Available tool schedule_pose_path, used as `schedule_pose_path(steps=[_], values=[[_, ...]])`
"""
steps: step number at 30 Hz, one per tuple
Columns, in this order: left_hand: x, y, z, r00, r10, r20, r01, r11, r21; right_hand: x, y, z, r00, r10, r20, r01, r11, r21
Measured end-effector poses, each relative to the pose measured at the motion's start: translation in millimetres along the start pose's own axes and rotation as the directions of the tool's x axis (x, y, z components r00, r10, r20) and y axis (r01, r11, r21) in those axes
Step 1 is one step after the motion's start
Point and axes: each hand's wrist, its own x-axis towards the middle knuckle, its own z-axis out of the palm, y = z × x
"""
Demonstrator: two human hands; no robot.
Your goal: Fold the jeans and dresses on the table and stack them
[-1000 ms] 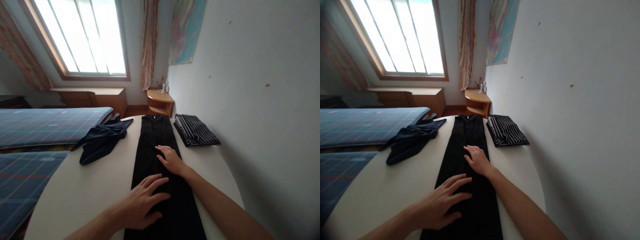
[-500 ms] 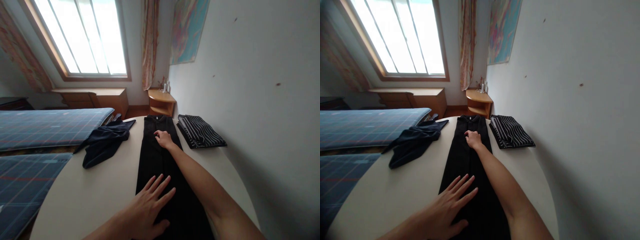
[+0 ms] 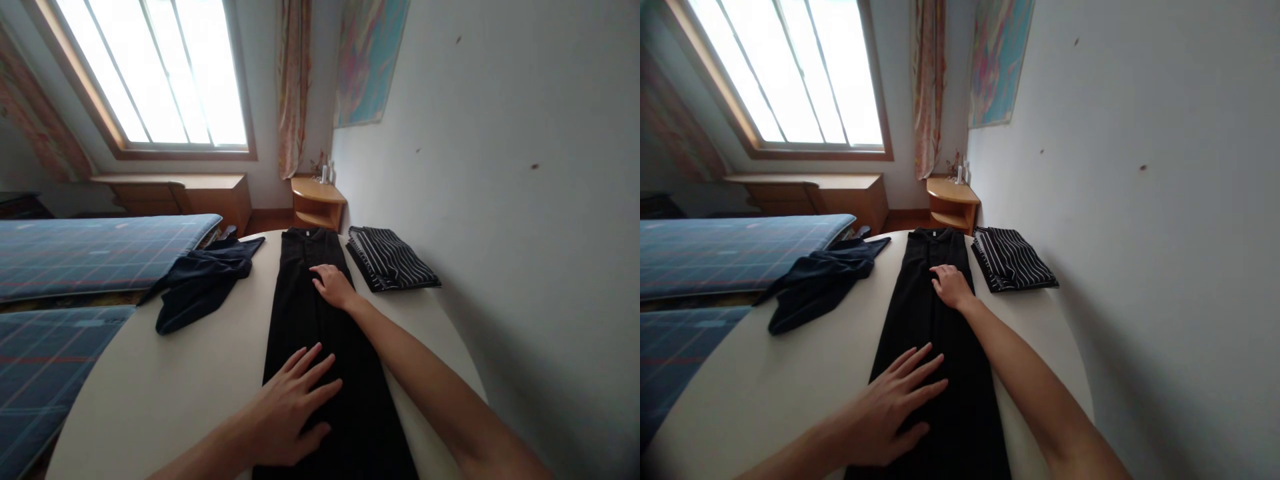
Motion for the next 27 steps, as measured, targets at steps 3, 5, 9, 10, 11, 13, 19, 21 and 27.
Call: schedule_pose_path(steps=[3,5,9,10,11,13,19,21,27], values=[[0.6,3.0,-1.4,0.993,0.114,0.013,-0.114,0.994,0.004,-32.4,3.4,-5.8,0.996,-0.070,0.054,0.069,0.998,0.006],[0.4,5.6,-0.2,0.982,0.187,0.011,-0.187,0.982,0.010,-53.5,5.3,-7.7,0.990,-0.108,0.090,0.106,0.994,0.025],[-0.5,13.9,8.6,0.958,0.285,-0.034,-0.283,0.957,0.055,-85.4,7.8,-10.8,0.988,-0.099,0.115,0.090,0.993,0.080],[-0.6,16.7,11.4,0.953,0.300,-0.050,-0.296,0.953,0.066,-90.6,8.1,-12.3,0.988,-0.097,0.117,0.087,0.992,0.092],[-0.6,19.6,14.0,0.948,0.312,-0.068,-0.307,0.949,0.077,-94.6,8.2,-14.2,0.987,-0.102,0.120,0.090,0.991,0.103],[-0.2,25.2,17.0,0.935,0.341,-0.098,-0.332,0.938,0.102,-99.8,8.2,-18.8,0.984,-0.119,0.129,0.104,0.988,0.118],[-0.2,32.5,3.8,0.930,0.367,-0.033,-0.360,0.924,0.131,-103.4,8.6,-27.5,0.980,-0.135,0.147,0.116,0.984,0.132],[-0.3,31.6,-1.5,0.937,0.349,-0.006,-0.346,0.930,0.122,-103.4,9.1,-27.5,0.980,-0.142,0.142,0.123,0.983,0.137],[1.3,29.3,1.5,0.930,0.353,-0.105,-0.326,0.921,0.215,-104.0,5.7,-27.2,0.979,-0.149,0.137,0.136,0.985,0.103]])
